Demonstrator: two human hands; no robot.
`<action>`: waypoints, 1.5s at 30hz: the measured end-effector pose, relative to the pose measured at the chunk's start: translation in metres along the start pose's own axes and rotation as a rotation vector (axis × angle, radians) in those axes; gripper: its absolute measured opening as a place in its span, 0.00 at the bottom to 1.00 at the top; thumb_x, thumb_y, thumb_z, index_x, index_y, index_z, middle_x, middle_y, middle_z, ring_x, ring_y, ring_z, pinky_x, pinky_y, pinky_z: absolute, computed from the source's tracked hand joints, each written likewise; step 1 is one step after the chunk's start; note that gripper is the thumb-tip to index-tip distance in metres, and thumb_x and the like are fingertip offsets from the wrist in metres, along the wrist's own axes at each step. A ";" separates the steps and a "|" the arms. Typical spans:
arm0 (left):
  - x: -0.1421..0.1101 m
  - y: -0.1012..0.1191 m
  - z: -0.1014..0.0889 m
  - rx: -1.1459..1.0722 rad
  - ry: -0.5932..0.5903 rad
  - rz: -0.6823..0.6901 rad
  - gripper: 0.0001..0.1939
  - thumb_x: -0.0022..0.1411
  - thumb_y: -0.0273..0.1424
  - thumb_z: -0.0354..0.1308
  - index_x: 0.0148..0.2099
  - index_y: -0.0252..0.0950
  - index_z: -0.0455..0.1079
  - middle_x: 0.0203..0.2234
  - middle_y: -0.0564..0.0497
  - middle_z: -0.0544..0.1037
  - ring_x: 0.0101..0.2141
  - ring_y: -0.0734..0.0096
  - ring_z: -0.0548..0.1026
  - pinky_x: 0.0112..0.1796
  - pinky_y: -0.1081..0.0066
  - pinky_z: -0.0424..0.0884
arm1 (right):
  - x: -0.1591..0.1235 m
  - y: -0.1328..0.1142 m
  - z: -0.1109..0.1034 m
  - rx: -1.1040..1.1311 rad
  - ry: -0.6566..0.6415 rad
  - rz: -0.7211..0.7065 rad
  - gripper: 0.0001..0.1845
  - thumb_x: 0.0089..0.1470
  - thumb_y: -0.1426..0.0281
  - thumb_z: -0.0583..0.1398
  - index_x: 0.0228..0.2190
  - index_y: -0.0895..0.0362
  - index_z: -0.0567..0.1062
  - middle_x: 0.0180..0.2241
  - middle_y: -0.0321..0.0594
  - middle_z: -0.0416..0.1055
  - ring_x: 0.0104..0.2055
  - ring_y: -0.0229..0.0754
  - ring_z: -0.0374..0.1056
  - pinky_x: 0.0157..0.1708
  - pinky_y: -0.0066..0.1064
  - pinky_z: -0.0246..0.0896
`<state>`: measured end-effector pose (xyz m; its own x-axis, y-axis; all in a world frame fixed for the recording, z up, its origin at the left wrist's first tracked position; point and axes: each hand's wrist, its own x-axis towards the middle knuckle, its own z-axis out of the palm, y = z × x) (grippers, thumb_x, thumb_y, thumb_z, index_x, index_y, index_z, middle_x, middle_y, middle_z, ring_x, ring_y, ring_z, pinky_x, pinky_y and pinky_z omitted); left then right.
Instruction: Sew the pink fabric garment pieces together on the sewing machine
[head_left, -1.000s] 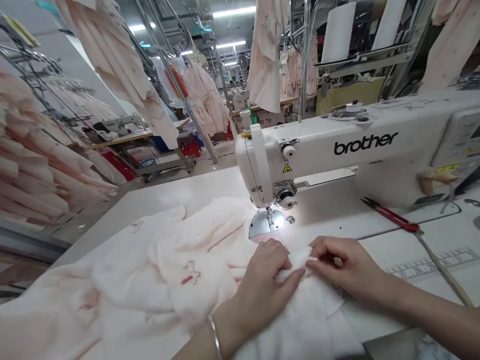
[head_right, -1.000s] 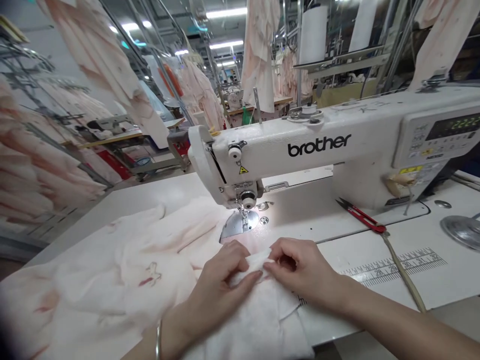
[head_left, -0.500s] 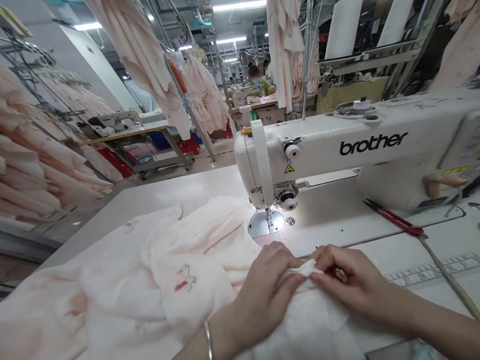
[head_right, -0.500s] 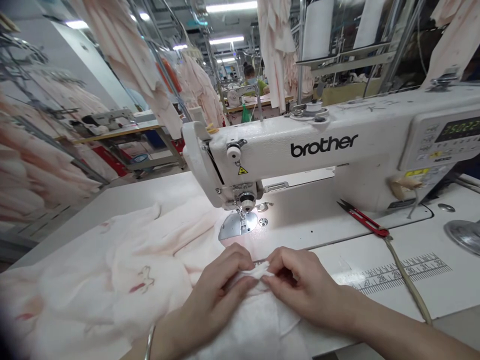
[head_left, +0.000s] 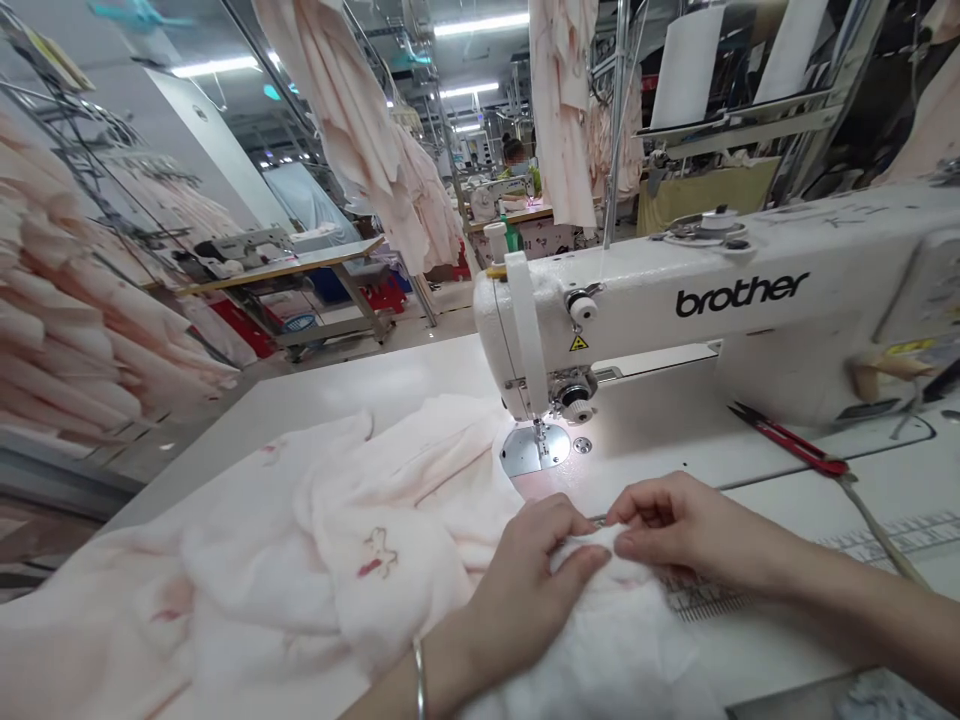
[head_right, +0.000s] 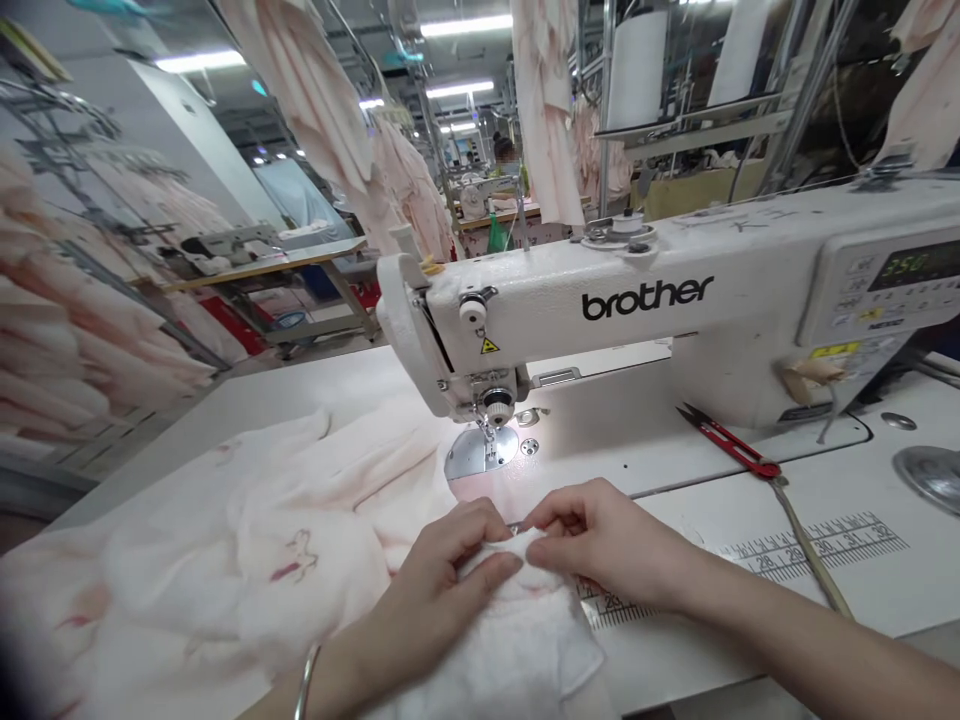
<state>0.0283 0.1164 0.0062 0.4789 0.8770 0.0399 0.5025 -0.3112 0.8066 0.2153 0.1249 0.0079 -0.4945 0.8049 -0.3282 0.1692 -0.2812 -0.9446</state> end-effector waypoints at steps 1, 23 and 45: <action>0.001 0.002 -0.001 -0.003 0.008 -0.040 0.06 0.57 0.30 0.53 0.28 0.35 0.61 0.24 0.55 0.63 0.29 0.73 0.63 0.32 0.72 0.59 | 0.002 -0.002 -0.001 -0.023 -0.007 0.029 0.09 0.45 0.68 0.59 0.30 0.61 0.70 0.15 0.26 0.54 0.14 0.27 0.46 0.14 0.22 0.41; 0.038 -0.023 -0.011 0.280 0.128 -0.126 0.09 0.52 0.25 0.51 0.21 0.35 0.58 0.21 0.56 0.64 0.28 0.70 0.63 0.34 0.67 0.57 | 0.071 -0.022 -0.020 -0.817 0.039 -0.140 0.06 0.44 0.69 0.58 0.24 0.56 0.75 0.25 0.35 0.71 0.29 0.38 0.65 0.27 0.25 0.55; 0.061 -0.047 -0.026 0.378 0.134 -0.052 0.06 0.51 0.21 0.49 0.26 0.36 0.63 0.25 0.55 0.70 0.29 0.69 0.66 0.36 0.64 0.59 | 0.093 -0.026 -0.012 -0.991 0.279 -0.170 0.09 0.43 0.71 0.56 0.16 0.56 0.64 0.18 0.37 0.67 0.19 0.38 0.62 0.18 0.28 0.52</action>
<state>0.0154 0.1942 -0.0136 0.3599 0.9275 0.1014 0.7653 -0.3556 0.5365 0.1754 0.2136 0.0021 -0.3844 0.9212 -0.0604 0.8020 0.3009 -0.5160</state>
